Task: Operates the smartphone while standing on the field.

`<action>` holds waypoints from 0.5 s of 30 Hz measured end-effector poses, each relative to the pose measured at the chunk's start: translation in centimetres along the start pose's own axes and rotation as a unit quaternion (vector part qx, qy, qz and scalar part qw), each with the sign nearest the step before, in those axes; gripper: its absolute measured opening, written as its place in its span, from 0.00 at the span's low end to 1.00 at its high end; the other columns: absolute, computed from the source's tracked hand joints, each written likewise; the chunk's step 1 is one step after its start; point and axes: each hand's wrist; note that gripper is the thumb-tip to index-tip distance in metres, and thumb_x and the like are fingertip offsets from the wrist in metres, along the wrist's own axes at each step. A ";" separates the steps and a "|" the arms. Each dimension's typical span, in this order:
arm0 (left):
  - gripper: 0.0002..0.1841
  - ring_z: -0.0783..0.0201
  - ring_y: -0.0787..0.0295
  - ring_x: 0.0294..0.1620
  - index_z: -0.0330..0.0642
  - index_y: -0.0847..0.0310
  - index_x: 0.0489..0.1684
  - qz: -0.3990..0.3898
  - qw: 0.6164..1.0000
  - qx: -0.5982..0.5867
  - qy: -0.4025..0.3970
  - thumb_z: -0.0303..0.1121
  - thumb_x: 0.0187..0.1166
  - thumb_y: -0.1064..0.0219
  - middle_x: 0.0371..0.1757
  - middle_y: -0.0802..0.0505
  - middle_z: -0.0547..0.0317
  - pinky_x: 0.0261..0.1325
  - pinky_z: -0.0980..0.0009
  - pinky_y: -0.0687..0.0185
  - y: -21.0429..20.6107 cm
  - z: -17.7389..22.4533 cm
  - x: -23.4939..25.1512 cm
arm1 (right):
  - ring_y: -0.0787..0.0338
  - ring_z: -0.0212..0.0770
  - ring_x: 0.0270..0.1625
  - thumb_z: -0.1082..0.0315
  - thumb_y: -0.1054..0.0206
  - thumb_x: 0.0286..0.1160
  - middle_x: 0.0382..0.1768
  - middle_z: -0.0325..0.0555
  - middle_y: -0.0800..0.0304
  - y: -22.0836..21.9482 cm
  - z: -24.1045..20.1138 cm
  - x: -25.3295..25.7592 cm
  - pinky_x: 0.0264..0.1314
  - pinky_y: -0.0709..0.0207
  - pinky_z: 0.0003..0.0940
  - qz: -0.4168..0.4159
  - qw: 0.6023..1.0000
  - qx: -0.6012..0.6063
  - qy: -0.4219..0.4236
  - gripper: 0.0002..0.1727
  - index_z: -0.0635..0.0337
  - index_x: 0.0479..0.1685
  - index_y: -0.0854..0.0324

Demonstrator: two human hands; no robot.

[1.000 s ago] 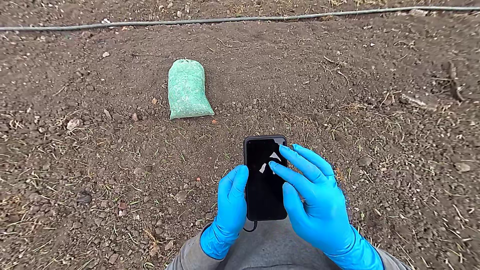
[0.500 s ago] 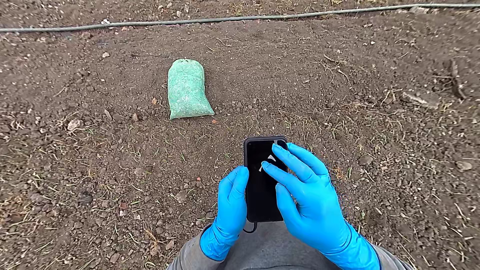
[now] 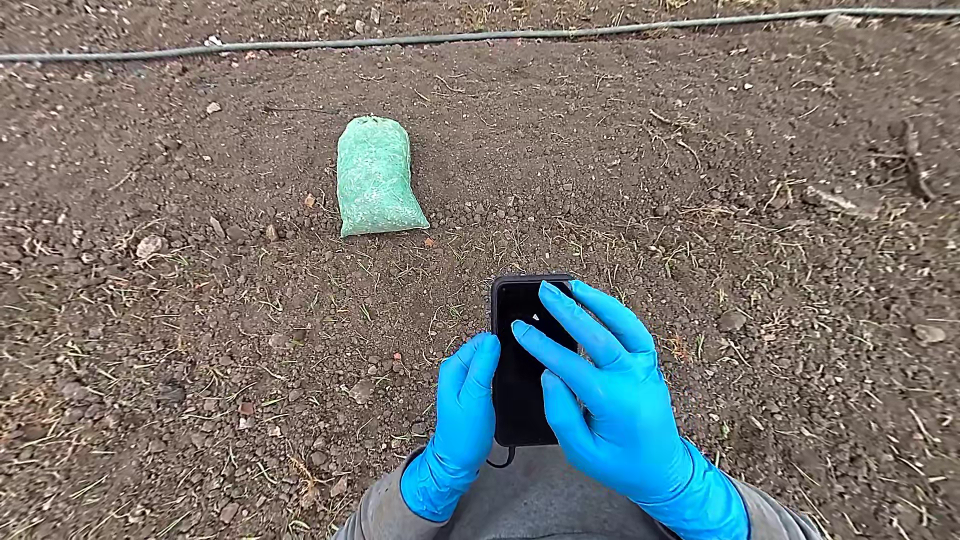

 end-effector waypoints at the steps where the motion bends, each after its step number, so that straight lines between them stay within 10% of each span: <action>1: 0.25 0.61 0.05 0.37 0.38 0.11 0.40 0.003 1.000 -0.003 0.002 0.44 0.95 0.53 0.34 0.06 0.49 0.46 0.62 0.06 0.0 0.0 0.0 | 0.38 0.50 0.91 0.64 0.47 0.80 0.83 0.37 0.24 0.3 0.0 0.0 0.89 0.46 0.58 0.014 1.000 0.011 -0.002 0.23 0.40 0.66 0.10; 15: 0.25 0.60 0.05 0.39 0.39 0.10 0.44 0.011 1.000 -0.007 0.003 0.45 0.95 0.52 0.37 0.05 0.49 0.48 0.61 0.05 0.1 -0.1 0.0 | 0.27 0.47 0.85 0.62 0.51 0.87 0.76 0.45 0.17 1.8 1.9 -1.4 0.89 0.37 0.48 0.067 0.987 0.083 -0.123 0.23 0.54 0.62 0.10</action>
Point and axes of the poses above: each hand's wrist, its own x-axis towards the middle knuckle, its own y-axis out of the back of the hand, z = x × y
